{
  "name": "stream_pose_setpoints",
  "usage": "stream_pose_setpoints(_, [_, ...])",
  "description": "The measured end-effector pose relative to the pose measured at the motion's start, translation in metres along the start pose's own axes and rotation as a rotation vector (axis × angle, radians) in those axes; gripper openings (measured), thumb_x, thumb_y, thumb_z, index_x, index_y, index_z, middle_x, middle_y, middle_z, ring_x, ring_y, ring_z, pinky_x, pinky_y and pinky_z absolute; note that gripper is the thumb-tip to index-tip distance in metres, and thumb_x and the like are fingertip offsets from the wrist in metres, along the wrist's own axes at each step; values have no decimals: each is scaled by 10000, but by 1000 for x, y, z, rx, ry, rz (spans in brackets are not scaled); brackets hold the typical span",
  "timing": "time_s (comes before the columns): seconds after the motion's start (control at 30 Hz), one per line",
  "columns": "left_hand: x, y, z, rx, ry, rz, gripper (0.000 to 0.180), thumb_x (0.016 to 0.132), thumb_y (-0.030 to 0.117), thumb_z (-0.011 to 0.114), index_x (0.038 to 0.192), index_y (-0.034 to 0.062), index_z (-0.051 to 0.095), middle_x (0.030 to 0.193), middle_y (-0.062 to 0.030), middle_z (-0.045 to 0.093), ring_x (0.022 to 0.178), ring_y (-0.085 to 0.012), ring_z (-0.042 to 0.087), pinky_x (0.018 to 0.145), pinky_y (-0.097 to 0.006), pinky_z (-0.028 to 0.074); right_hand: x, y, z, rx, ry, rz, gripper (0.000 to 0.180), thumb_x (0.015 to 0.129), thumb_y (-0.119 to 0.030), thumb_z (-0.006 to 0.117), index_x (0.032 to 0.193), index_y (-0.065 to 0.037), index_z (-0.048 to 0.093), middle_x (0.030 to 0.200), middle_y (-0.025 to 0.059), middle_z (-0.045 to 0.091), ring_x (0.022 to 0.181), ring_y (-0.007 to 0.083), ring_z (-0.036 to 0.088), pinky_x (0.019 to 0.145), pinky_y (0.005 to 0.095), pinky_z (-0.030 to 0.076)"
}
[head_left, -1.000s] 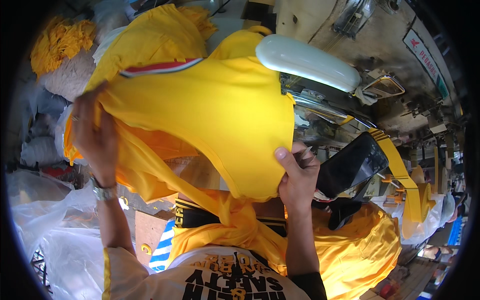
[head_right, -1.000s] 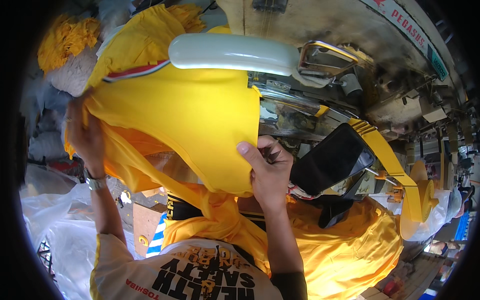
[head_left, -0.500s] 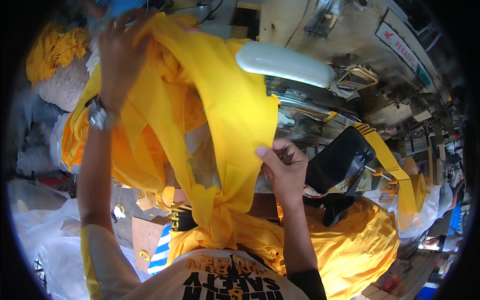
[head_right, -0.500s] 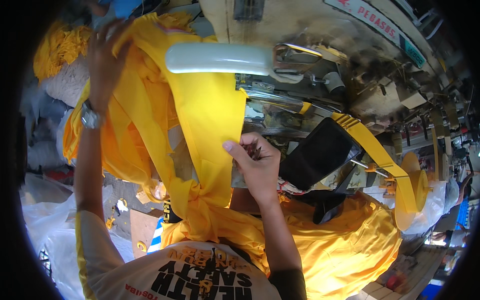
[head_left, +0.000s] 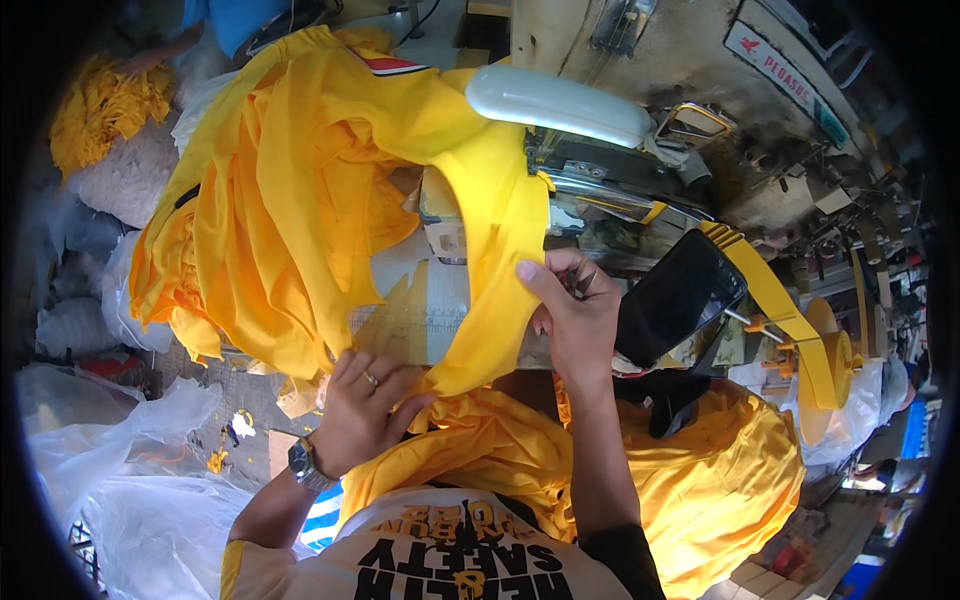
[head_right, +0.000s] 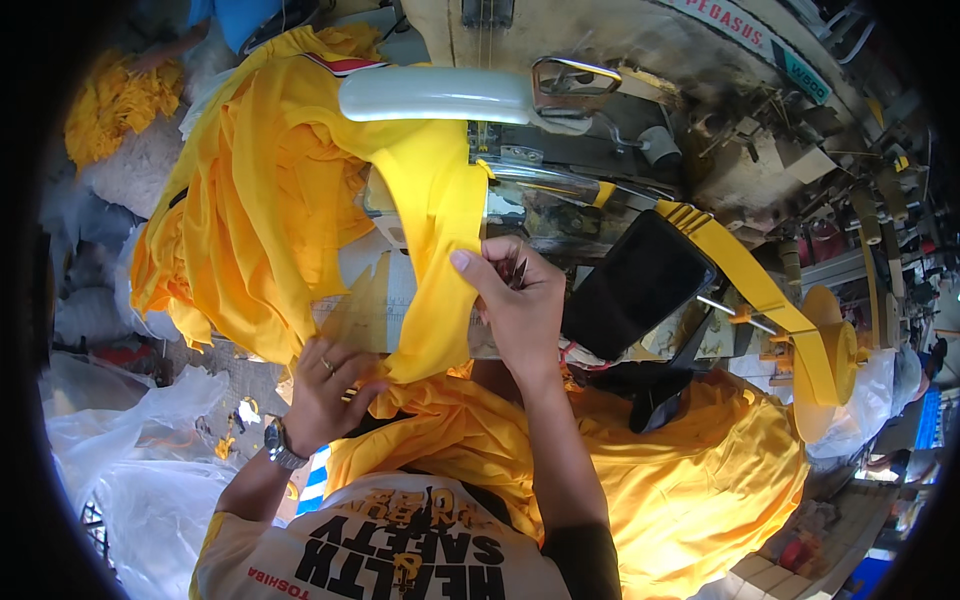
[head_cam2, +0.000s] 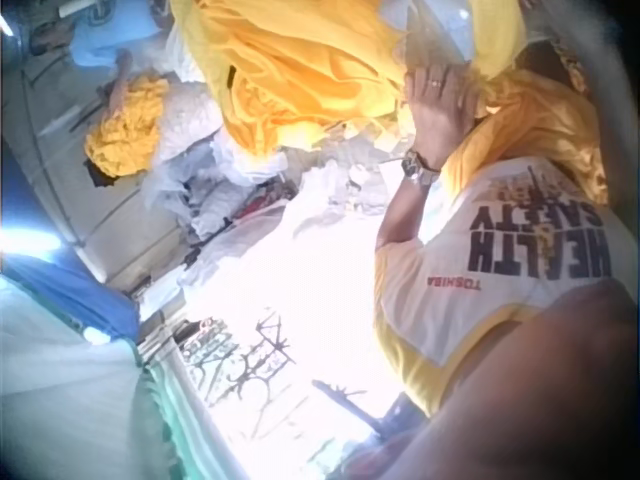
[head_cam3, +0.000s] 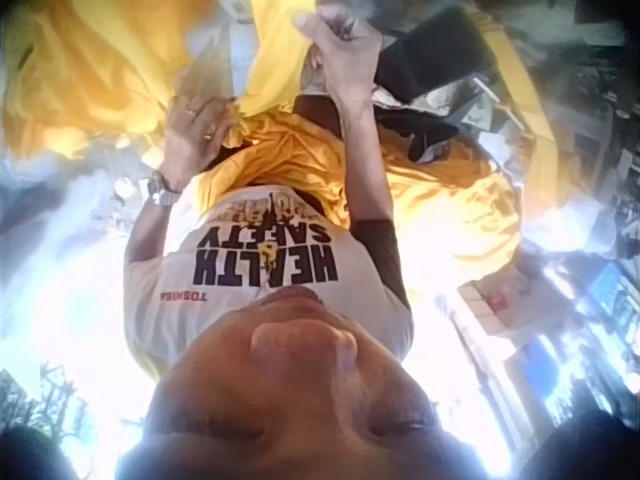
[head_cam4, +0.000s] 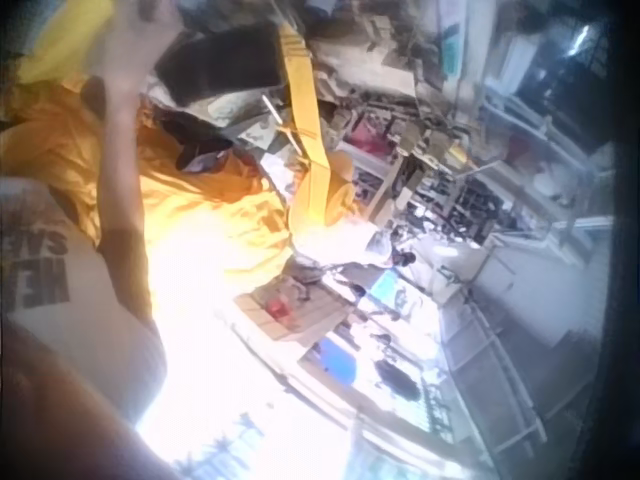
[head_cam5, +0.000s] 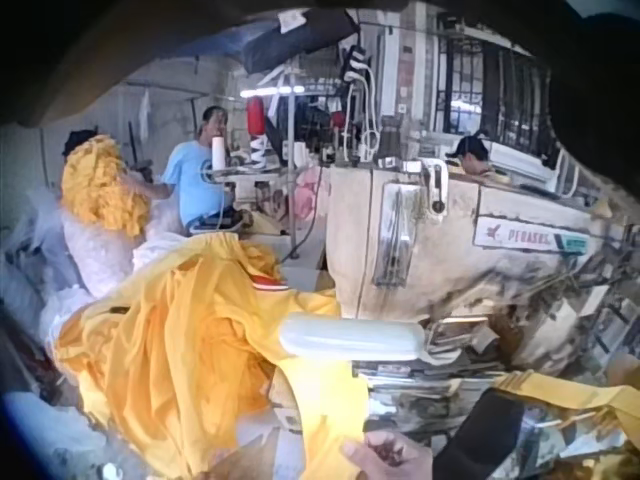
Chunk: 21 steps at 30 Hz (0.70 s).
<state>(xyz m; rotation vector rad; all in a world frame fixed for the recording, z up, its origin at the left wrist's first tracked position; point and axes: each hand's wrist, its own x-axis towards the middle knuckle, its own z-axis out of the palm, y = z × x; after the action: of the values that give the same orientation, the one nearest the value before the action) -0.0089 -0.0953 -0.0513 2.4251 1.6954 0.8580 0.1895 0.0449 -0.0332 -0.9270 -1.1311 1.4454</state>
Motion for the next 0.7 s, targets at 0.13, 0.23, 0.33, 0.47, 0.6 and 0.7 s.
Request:
stream_pose_setpoints(0.13, [34,6,21,-398,232,-200,170,872,56,644,1035,10,635,941,-97,636,772,-243,610,715,-312,449,1,-4,3,112,-16,23,114,853,-80,719,830,3,644,641,-12,592,464,4,431,432,173,329])
stream_pose_setpoints(0.23, [69,8,40,-1077,254,-422,171,919,45,595,1075,-21,613,1009,-78,662,834,-177,625,726,-278,481,1,-1,2,169,-19,4,111,861,-77,708,831,2,636,641,-3,595,452,11,438,420,178,335])
stream_pose_setpoints(0.33, [81,-23,45,-1041,-134,-320,181,934,69,592,1097,-11,586,1018,-49,659,874,-113,618,759,-246,491,3,-1,0,180,-36,17,108,867,-74,701,830,-4,627,633,0,591,440,16,443,411,176,341])
stream_pose_setpoints(0.47, [97,-20,-10,-1611,132,-513,132,923,80,613,1036,20,580,908,-29,632,842,-82,600,767,-241,494,-1,-4,-8,284,-57,80,104,870,-71,696,838,-4,623,636,7,598,432,20,447,405,173,343])
stream_pose_setpoints(0.6, [65,-36,-29,-1033,-147,-419,142,914,89,639,1012,-6,601,921,-36,639,837,-64,575,749,-230,468,-7,0,-4,260,-52,122,111,866,-76,704,846,0,626,646,10,607,428,19,444,400,170,340])
stream_pose_setpoints(0.7, [51,-21,-35,-906,-63,-483,101,913,73,641,935,-14,594,854,3,610,778,-37,515,698,-210,424,-13,8,-11,251,-34,136,122,859,-80,714,860,11,633,650,4,605,431,13,438,401,169,334])
